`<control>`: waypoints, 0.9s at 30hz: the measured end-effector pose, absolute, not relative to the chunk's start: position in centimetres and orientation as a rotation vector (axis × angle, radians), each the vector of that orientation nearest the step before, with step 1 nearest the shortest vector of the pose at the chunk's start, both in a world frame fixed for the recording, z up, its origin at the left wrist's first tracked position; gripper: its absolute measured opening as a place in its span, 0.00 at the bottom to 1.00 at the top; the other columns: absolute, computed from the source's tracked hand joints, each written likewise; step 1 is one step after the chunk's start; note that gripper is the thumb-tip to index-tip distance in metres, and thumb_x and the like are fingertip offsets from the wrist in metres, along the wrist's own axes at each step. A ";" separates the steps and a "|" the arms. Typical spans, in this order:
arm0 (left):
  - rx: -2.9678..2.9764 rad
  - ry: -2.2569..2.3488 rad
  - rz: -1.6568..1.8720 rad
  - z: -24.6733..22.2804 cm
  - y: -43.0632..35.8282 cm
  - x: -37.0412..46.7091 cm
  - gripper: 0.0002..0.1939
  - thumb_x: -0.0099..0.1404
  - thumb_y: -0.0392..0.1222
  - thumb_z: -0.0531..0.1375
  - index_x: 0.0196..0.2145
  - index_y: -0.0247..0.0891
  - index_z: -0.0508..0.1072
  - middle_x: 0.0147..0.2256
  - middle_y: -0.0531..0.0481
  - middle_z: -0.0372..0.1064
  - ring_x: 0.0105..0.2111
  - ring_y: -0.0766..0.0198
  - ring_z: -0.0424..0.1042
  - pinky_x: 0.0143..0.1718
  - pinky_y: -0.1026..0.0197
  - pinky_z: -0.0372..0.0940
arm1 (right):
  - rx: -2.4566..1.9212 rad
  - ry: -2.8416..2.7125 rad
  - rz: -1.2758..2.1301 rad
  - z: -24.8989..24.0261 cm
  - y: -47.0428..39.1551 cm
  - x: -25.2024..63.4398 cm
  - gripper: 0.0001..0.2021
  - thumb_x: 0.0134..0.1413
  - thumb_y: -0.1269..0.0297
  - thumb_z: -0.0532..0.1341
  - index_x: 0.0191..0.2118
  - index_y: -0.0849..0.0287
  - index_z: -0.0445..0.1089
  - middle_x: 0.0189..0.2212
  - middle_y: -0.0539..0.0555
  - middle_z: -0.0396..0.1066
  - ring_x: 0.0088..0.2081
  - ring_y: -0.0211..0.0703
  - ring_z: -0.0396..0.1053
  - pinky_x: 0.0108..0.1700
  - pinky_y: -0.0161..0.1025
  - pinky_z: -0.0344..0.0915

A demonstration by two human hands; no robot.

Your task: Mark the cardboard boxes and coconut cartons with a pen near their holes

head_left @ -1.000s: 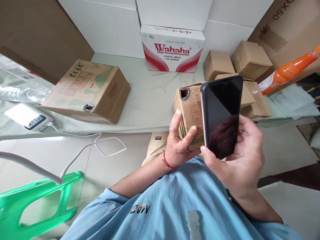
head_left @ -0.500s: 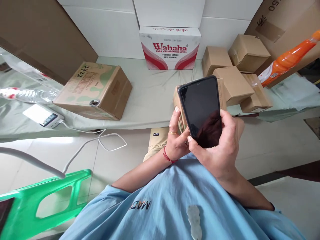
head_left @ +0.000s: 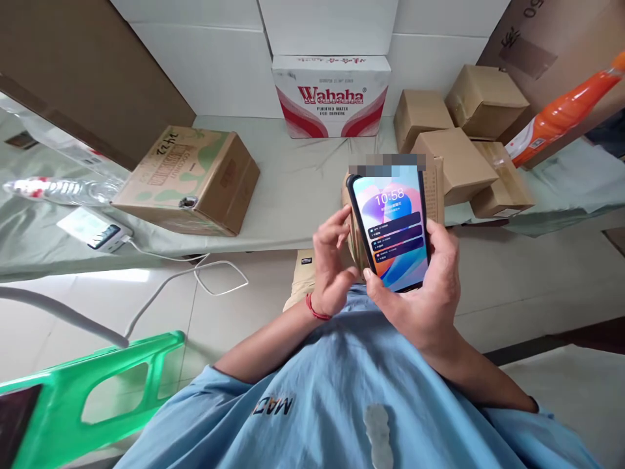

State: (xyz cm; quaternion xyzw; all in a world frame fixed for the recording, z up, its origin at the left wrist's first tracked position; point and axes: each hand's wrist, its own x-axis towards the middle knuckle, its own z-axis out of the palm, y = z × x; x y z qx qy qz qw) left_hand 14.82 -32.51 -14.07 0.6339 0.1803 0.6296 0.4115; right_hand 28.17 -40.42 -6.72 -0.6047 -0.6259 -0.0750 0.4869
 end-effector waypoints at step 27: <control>1.456 0.975 1.511 -9.5 -29.6 17.5 0.34 0.63 0.56 0.75 0.61 0.47 0.69 0.68 0.42 0.68 0.69 0.42 0.68 0.65 0.42 0.71 | -1.430 -1.398 -0.291 -8.3 -40.1 27.3 0.46 0.57 0.49 0.72 0.74 0.55 0.52 0.60 0.66 0.68 0.59 0.63 0.73 0.57 0.60 0.78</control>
